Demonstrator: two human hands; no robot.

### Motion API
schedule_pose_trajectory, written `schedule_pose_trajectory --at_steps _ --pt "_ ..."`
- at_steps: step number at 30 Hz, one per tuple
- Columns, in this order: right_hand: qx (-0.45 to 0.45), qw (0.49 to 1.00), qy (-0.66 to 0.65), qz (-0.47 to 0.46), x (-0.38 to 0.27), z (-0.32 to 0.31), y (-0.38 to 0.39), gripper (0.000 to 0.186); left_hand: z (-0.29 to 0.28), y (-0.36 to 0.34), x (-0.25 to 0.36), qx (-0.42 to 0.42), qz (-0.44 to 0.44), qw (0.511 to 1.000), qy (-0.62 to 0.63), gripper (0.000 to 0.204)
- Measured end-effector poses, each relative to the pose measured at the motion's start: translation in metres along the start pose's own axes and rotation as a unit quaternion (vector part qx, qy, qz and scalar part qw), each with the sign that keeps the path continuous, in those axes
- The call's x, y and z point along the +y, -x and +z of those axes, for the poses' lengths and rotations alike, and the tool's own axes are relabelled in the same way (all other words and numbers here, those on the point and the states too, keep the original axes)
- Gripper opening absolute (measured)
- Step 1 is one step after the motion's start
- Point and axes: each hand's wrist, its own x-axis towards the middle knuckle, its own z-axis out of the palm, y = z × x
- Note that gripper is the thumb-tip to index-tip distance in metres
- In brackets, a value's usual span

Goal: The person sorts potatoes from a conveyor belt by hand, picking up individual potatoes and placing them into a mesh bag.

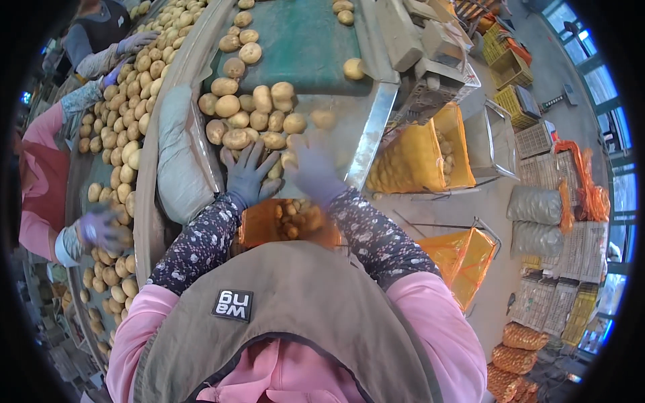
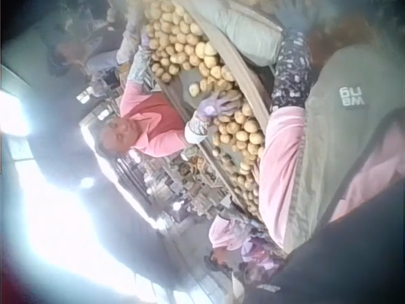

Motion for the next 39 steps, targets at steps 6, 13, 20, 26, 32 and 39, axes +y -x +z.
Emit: schedule_pose_trajectory --at_steps 6,13,20,26,32,39 --pt "0.082 0.972 -0.198 -0.093 -0.014 0.007 -0.080 0.050 0.002 0.005 -0.010 -0.010 0.142 0.987 0.072 0.065" --pt "-0.131 0.968 0.013 -0.213 -0.072 0.048 -0.079 0.040 -0.011 0.007 -0.016 -0.300 0.041 0.944 0.135 0.067" --pt "-0.149 0.988 -0.047 -0.012 -0.059 0.029 -0.112 0.032 0.015 0.016 -0.018 -0.056 0.136 0.986 0.078 0.060" --pt "-0.017 0.988 -0.087 -0.128 -0.086 0.032 -0.130 0.047 0.002 0.014 -0.010 -0.098 0.165 0.978 0.076 0.064" --pt "-0.135 0.986 -0.018 -0.091 -0.068 0.047 -0.135 0.054 0.007 0.018 -0.010 -0.066 0.202 0.969 0.124 0.058" --pt "-0.213 0.708 -0.663 0.121 -0.040 0.014 -0.116 0.052 0.009 0.021 -0.011 -0.083 0.177 0.974 0.118 0.054"
